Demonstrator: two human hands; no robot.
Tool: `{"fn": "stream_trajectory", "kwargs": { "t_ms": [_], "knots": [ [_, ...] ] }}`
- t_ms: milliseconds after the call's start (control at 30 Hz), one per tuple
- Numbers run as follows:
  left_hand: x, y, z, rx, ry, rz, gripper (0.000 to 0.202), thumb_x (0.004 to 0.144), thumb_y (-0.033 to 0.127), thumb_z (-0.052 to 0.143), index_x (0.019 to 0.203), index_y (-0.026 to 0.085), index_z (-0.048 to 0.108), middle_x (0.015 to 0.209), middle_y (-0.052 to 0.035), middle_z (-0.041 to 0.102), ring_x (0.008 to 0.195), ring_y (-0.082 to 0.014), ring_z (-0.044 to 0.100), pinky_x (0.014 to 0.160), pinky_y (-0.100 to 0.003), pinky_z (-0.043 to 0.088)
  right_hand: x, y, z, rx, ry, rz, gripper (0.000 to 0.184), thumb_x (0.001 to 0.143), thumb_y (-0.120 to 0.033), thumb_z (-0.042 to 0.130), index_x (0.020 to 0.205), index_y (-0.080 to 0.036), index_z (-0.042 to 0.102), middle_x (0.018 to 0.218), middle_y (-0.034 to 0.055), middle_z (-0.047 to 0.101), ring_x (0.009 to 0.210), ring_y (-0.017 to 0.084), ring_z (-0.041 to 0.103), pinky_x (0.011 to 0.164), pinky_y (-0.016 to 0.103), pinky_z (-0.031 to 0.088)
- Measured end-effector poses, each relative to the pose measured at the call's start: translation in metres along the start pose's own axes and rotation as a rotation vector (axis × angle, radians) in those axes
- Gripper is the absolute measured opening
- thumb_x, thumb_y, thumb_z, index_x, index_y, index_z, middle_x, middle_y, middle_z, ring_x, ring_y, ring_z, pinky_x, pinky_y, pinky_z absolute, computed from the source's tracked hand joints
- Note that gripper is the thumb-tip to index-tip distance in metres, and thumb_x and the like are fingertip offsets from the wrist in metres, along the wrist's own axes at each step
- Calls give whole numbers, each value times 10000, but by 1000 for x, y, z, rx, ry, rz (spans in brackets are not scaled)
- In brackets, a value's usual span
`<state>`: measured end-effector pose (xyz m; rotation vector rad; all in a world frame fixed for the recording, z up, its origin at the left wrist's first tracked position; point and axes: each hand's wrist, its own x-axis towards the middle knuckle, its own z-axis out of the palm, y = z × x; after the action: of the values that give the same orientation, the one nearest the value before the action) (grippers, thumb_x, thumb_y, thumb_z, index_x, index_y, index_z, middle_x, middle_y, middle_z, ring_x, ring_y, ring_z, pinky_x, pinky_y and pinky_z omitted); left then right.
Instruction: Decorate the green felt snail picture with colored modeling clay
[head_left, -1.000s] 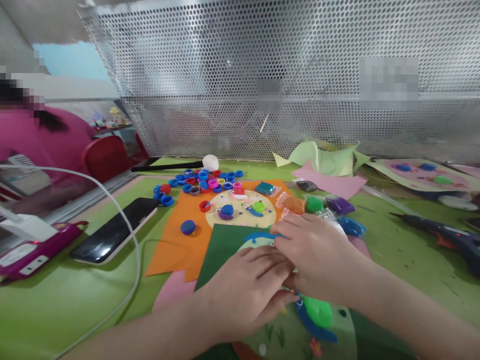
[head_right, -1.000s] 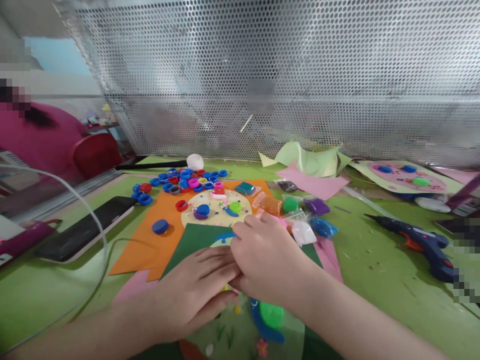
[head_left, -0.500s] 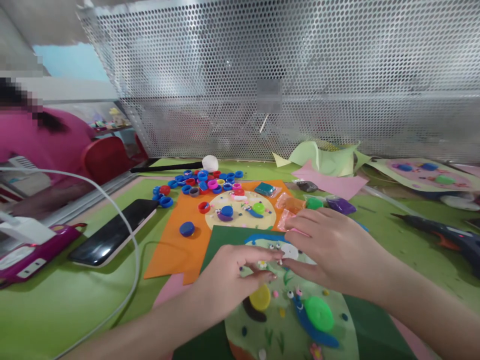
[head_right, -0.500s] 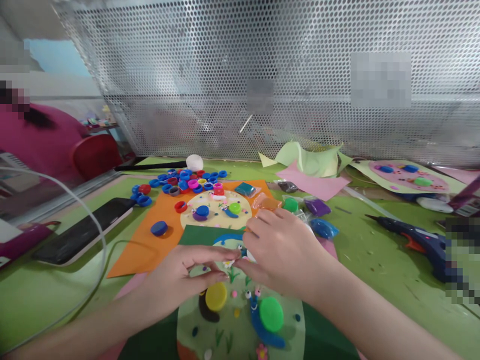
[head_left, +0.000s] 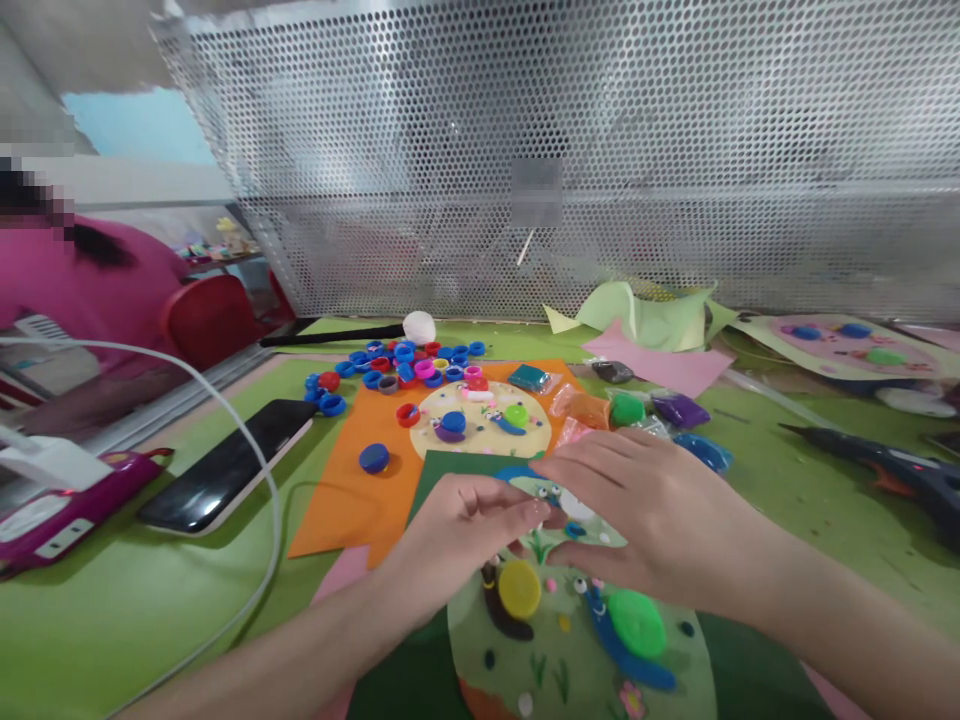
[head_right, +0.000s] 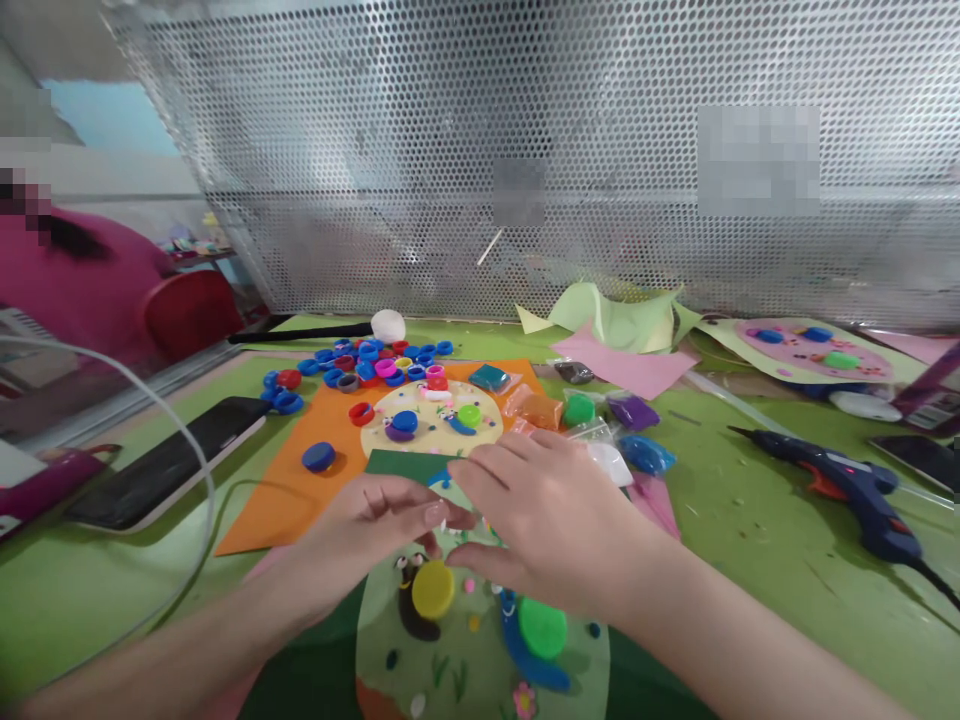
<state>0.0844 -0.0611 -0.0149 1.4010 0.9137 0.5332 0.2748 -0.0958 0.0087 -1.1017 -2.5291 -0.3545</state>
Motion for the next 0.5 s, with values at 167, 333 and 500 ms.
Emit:
{"fn": "stream_trajectory", "kwargs": {
  "t_ms": [167, 333, 500],
  "knots": [
    [0, -1, 1, -176, -59, 21, 197, 685, 349, 732, 629, 163, 699, 654, -8, 690, 609, -100, 570, 601, -188, 432, 0, -5, 4, 199, 42, 17, 276, 858, -365, 521, 1024, -152, 580, 836, 45, 657, 749, 164, 609, 632, 300, 467],
    [-1, -3, 3, -178, -44, 13, 250, 662, 393, 740, 585, 165, 676, 567, 22, 629, 533, -90, 527, 580, -208, 415, -1, -9, 8, 248, 69, 40, 214, 878, -332, 499, 935, -155, 606, 736, 32, 640, 688, 157, 595, 592, 289, 444],
    [-1, -4, 2, -208, -74, 30, 349, 705, 489, 683, 594, 159, 661, 577, 26, 615, 539, -93, 565, 591, -213, 418, -2, -8, 7, 230, 67, 44, 211, 883, -322, 487, 857, -154, 612, 709, 38, 625, 654, 153, 579, 599, 291, 448]
  ]
}}
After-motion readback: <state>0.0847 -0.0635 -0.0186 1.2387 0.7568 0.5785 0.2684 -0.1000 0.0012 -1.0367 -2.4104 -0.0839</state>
